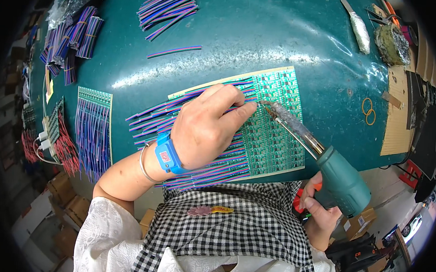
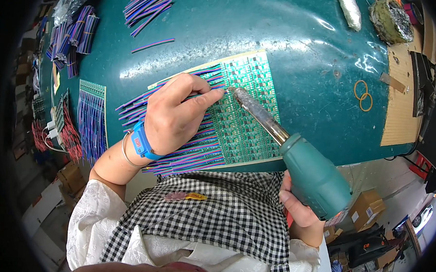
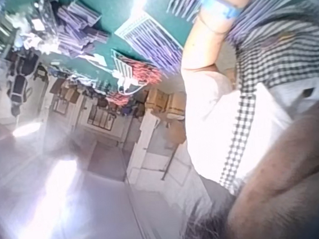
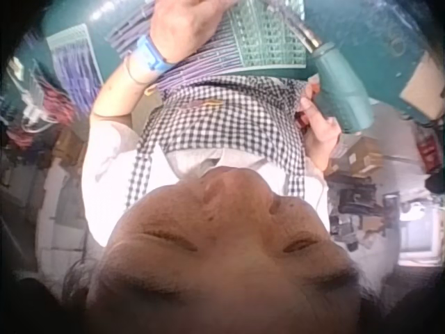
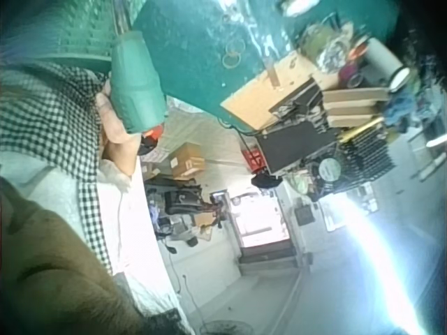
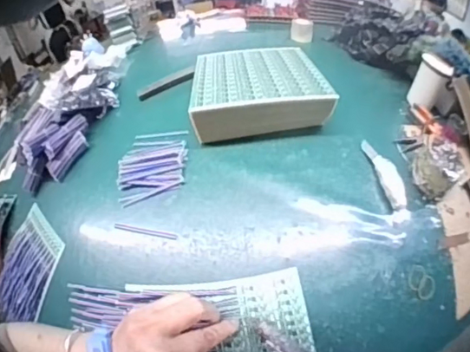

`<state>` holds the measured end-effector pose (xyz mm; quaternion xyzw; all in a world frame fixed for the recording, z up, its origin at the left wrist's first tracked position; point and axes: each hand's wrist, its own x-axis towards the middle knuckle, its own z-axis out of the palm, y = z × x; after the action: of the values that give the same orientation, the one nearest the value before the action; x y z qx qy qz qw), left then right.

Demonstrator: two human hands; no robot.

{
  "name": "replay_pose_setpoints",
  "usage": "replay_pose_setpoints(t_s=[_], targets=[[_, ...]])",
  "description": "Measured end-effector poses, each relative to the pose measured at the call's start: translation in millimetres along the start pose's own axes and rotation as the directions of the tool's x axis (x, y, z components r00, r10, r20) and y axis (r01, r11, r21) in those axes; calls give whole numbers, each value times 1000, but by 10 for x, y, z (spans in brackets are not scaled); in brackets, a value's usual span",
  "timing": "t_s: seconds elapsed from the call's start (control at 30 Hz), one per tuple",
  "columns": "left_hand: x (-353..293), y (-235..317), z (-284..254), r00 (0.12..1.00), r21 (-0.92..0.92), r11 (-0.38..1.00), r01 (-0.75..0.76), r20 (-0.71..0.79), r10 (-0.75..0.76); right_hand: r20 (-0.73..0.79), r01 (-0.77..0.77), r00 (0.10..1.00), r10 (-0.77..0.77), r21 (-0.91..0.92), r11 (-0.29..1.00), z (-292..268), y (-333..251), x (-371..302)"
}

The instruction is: The user is using a soldering iron to attach components to green printed circuit boards.

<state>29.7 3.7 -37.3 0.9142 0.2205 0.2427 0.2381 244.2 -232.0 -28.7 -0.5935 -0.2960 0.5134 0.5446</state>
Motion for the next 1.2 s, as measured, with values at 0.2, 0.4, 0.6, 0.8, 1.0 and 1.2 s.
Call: replay_pose_setpoints(t_s=[0.2,0.4,0.6,0.8,1.0,1.2], targets=[[-4,23,13,1000,22,1000,-3,7,2,43,71,997,-70,-17,997,-42,34,39],[-4,39,4,1000,23,1000,5,12,-5,-37,-39,998,46,159,987,36,-139,55],[2,48,6,1000,26,1000,9,18,-9,1,-10,1000,10,91,996,-2,-65,28],[-2,40,6,1000,19,1000,-3,5,3,-28,-19,999,21,80,997,23,-59,28],[-6,62,2,1000,24,1000,11,25,-12,2,12,1000,-12,58,998,24,-28,51],[-12,74,-18,998,56,998,4,66,-8,-46,-70,996,80,190,979,15,-95,47]])
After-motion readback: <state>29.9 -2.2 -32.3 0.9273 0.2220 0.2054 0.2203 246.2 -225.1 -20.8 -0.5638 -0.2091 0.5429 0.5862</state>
